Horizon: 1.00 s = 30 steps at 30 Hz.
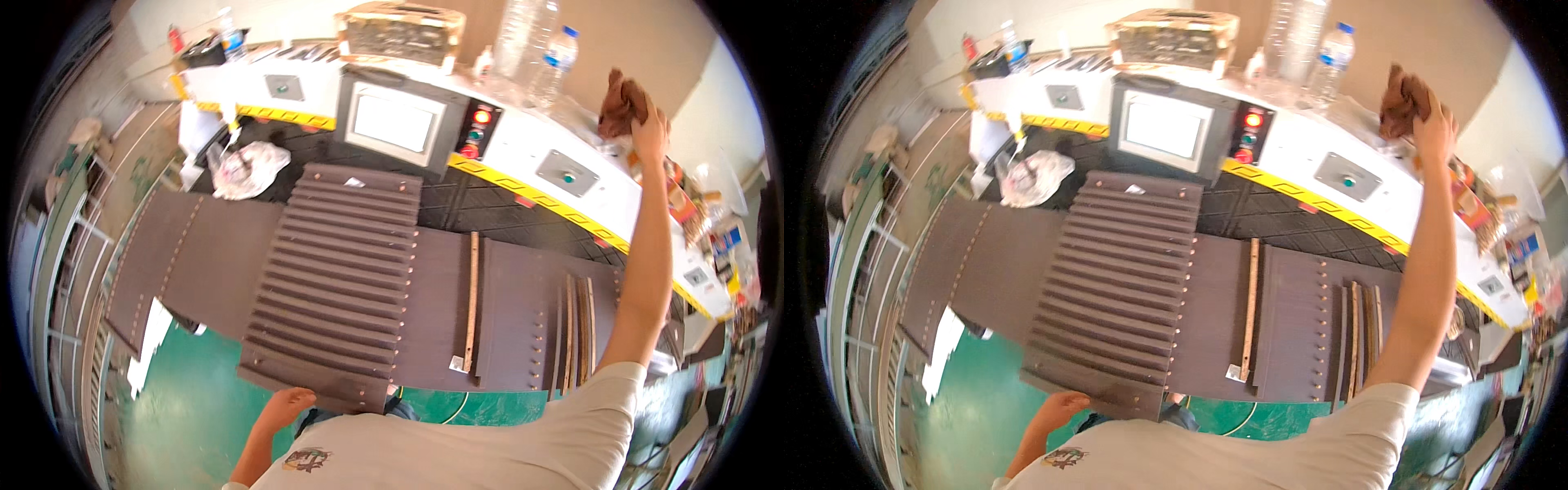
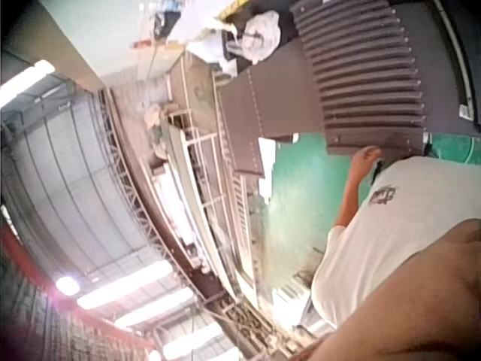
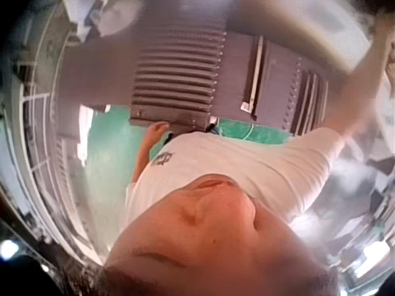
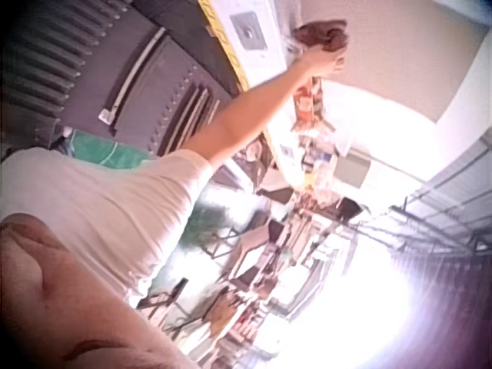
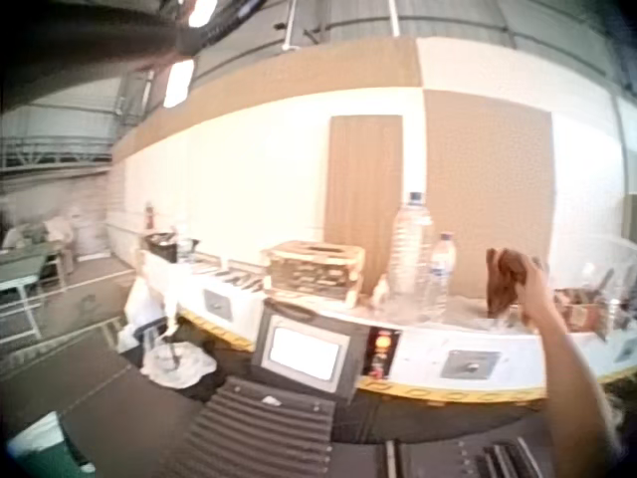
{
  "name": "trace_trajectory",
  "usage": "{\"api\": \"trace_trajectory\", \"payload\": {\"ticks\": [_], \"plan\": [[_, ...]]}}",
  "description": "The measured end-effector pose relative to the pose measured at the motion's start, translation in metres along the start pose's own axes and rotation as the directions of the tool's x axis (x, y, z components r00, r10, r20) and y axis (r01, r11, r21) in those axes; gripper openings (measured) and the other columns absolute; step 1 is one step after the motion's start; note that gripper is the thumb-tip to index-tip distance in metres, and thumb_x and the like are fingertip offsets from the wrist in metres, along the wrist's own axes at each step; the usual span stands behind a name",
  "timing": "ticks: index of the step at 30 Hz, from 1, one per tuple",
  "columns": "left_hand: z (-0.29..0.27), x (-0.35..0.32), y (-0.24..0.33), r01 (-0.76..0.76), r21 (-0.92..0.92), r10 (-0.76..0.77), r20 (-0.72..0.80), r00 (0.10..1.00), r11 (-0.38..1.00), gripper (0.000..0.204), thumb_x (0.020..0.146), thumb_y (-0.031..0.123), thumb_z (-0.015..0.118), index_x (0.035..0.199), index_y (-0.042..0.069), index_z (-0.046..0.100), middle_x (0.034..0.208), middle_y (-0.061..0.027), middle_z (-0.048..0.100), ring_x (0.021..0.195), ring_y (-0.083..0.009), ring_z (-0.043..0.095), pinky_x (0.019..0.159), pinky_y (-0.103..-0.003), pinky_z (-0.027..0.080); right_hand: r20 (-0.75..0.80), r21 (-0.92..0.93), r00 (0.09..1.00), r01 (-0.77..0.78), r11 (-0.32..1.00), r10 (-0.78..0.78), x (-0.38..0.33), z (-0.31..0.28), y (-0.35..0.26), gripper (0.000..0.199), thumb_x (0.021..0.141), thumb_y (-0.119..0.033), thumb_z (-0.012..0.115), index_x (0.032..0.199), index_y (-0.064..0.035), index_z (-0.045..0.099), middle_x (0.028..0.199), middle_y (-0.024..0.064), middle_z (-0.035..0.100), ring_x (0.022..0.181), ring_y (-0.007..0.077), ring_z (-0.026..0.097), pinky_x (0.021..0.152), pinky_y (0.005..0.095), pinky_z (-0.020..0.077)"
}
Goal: The person inserts thin wooden strips into slots on a large dark panel, then uses a scraper to smooth the surface and a cloth to wipe it. The person stacks the finished panel with others and picks up additional strips.
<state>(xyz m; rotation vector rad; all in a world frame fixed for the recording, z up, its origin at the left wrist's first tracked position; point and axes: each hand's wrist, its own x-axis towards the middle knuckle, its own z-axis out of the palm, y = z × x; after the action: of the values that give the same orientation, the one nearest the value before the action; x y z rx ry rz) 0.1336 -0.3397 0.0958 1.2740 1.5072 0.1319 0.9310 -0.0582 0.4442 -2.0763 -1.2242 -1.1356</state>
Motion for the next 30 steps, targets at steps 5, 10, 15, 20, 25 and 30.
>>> {"api": "trace_trajectory", "payload": {"ticks": [5,10,15,20,25,30], "plan": [[0.009,-0.017,-0.083,0.188,-0.055,-0.189,-0.008,0.982,0.981,0.042,0.097,0.038,0.068,0.119,0.003,0.076,0.107,-0.0131,0.078,0.099,-0.0223,0.071,0.089,-0.037,0.054,-0.026,0.567,0.99,0.131,0.813,-0.142,-0.151,0.018,-0.097,0.04,0.098,-0.022,0.065,0.133,-0.0034,0.065,0.13,0.0198,0.066,0.121,0.0353,0.061,0.104,0.0451,0.0469],[-0.045,0.003,-0.145,0.141,-0.303,-0.293,-0.544,0.786,0.942,0.039,0.096,0.028,0.069,0.12,-0.002,0.072,0.102,-0.0098,0.076,0.091,-0.0167,0.068,0.082,-0.034,0.053,0.806,0.575,0.188,-0.472,0.668,-0.561,-0.468,-0.114,-0.214,0.042,0.099,-0.037,0.069,0.118,0.0001,0.072,0.117,0.0148,0.074,0.112,0.0252,0.069,0.098,0.0375,0.053],[-0.146,0.035,-0.211,-0.055,-0.296,-0.203,-0.768,0.608,0.954,0.041,0.097,0.027,0.066,0.124,-0.003,0.069,0.105,-0.0096,0.075,0.09,-0.0183,0.067,0.077,-0.032,0.053,0.827,-0.017,-0.234,-0.919,0.395,-0.51,-0.696,-0.201,-0.236,0.041,0.097,-0.034,0.075,0.115,0.0016,0.07,0.096,0.0126,0.074,0.09,0.0195,0.072,0.082,0.0339,0.0583],[-0.178,0.086,-0.165,0.113,-0.422,-0.225,-0.226,0.948,0.9,0.062,0.099,0.052,0.064,0.134,0.001,0.064,0.124,-0.0109,0.07,0.107,-0.0217,0.066,0.093,-0.035,0.05,0.866,-0.296,-0.31,-0.95,0.098,-0.392,-0.765,-0.258,-0.261,0.043,0.102,-0.033,0.068,0.125,0.0009,0.055,0.105,0.0162,0.069,0.094,0.024,0.071,0.082,0.0373,0.0585],[-0.188,0.116,-0.147,0.08,-0.389,-0.026,0.143,0.989,0.918,0.073,0.099,0.055,0.064,0.14,-0.005,0.058,0.142,-0.0153,0.061,0.126,-0.0217,0.057,0.105,-0.038,0.045,0.977,-0.207,-0.206,-0.858,-0.469,-0.054,-0.776,-0.293,-0.323,0.051,0.099,-0.039,0.069,0.127,0.001,0.052,0.117,0.0155,0.066,0.1,0.0297,0.07,0.087,0.0447,0.0585],[-0.174,0.148,-0.206,-0.052,-0.475,0.163,0.196,0.967,0.878,0.071,0.1,0.053,0.065,0.14,-0.005,0.057,0.139,-0.0147,0.062,0.128,-0.0225,0.057,0.111,-0.039,0.042,0.986,-0.162,-0.152,-0.768,-0.62,-0.069,-0.839,-0.296,-0.386,0.048,0.105,-0.044,0.058,0.126,-0.0016,0.055,0.117,0.0172,0.063,0.103,0.0334,0.067,0.095,0.0522,0.0557]]}}
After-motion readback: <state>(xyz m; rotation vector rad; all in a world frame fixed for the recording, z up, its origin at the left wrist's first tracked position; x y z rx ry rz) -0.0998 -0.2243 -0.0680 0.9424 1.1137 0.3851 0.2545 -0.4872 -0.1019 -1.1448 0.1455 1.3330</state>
